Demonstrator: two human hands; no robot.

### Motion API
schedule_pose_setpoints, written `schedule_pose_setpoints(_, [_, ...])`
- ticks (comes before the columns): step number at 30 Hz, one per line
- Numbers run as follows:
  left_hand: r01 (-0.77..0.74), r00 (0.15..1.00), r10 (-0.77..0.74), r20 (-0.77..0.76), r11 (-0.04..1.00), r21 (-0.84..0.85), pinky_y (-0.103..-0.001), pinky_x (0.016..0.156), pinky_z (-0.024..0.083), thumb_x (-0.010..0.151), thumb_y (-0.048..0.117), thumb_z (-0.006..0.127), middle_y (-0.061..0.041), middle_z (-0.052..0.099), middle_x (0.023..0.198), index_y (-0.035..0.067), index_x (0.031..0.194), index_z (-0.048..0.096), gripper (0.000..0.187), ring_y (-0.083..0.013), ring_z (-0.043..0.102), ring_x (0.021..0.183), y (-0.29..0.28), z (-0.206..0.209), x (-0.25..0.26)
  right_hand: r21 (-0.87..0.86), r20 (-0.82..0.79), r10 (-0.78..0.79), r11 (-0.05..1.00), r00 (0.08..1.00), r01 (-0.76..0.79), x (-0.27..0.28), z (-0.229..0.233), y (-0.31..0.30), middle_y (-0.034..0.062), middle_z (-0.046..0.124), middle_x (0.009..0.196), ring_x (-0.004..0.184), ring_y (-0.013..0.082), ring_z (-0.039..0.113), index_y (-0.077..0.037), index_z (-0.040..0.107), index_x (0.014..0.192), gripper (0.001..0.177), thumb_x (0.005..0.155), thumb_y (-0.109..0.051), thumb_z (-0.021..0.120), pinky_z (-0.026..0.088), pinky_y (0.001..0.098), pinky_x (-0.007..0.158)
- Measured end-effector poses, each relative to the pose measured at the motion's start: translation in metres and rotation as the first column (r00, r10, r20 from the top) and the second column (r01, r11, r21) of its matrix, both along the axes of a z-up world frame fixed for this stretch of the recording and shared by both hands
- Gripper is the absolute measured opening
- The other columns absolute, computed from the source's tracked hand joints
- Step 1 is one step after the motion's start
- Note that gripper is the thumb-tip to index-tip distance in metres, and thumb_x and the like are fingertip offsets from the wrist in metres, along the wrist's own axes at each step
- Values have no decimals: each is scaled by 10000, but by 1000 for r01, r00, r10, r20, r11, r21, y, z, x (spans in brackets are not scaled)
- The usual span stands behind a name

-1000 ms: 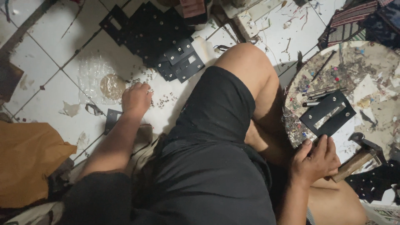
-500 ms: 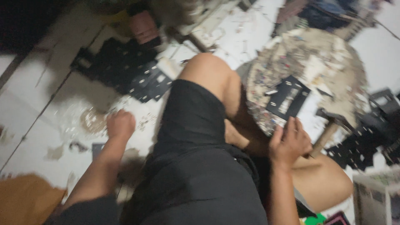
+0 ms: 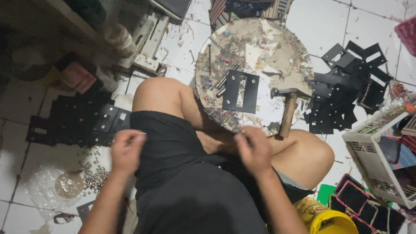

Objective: Attaching metal plates and rivets to small leather components using scissors and a hammer

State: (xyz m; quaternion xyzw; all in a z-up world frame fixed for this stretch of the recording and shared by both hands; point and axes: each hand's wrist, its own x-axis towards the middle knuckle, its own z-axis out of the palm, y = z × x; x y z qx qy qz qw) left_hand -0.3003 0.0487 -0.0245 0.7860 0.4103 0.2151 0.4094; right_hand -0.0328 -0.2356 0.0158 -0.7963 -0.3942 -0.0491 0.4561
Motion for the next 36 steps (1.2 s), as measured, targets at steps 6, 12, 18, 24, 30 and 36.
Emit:
schedule_pose_setpoints(6, [668,741,-454,494,569,-480,-373,816,576,990,190,644,-97,729,961,63,1085,684,164,-221,715,923,-86,10,125,124,-83,368,926,926,-357,-37,46,17,102,768,987,865,316,743,-87,755,1201,366,836,-75,766,552,451,810])
schedule_pose_setpoints(12, [746,633,-368,681,57,-663,-265,791,518,1062,184,587,-35,684,913,43,1148,625,170,-93,634,855,-110,29,175,172,24,238,956,971,-239,-17,58,0,103,749,932,769,253,705,-17,718,1207,341,873,-32,782,544,375,748])
schedule_pose_setpoints(18, [756,629,-459,627,176,-630,-284,722,456,1029,165,603,-80,623,898,15,1161,661,209,-136,530,797,-98,61,191,90,21,108,990,994,-110,4,26,-4,101,725,897,773,260,698,-38,747,1083,168,919,-70,763,557,359,711])
schedule_pose_setpoints(24, [528,843,-532,-85,784,327,-421,844,513,847,182,761,-29,598,1096,200,1264,652,431,-267,623,1013,-43,19,234,-83,19,-100,991,995,101,53,7,16,74,743,810,733,258,727,-86,789,968,70,920,-127,818,566,345,669])
schedule_pose_setpoints(30, [493,863,-478,-162,728,477,-428,773,496,746,285,795,-9,552,1020,224,1161,650,443,-275,606,931,-30,3,263,-125,-39,-143,983,989,137,69,-13,25,95,747,840,782,286,741,-67,785,1034,100,934,-77,785,579,366,685])
schedule_pose_setpoints(36, [406,903,-409,-130,716,567,-405,688,500,806,388,765,20,528,885,239,988,647,263,-241,617,807,-25,-13,285,-114,-219,-176,982,960,153,79,-4,16,140,756,889,853,310,744,-54,786,1071,153,918,-53,787,581,401,744])
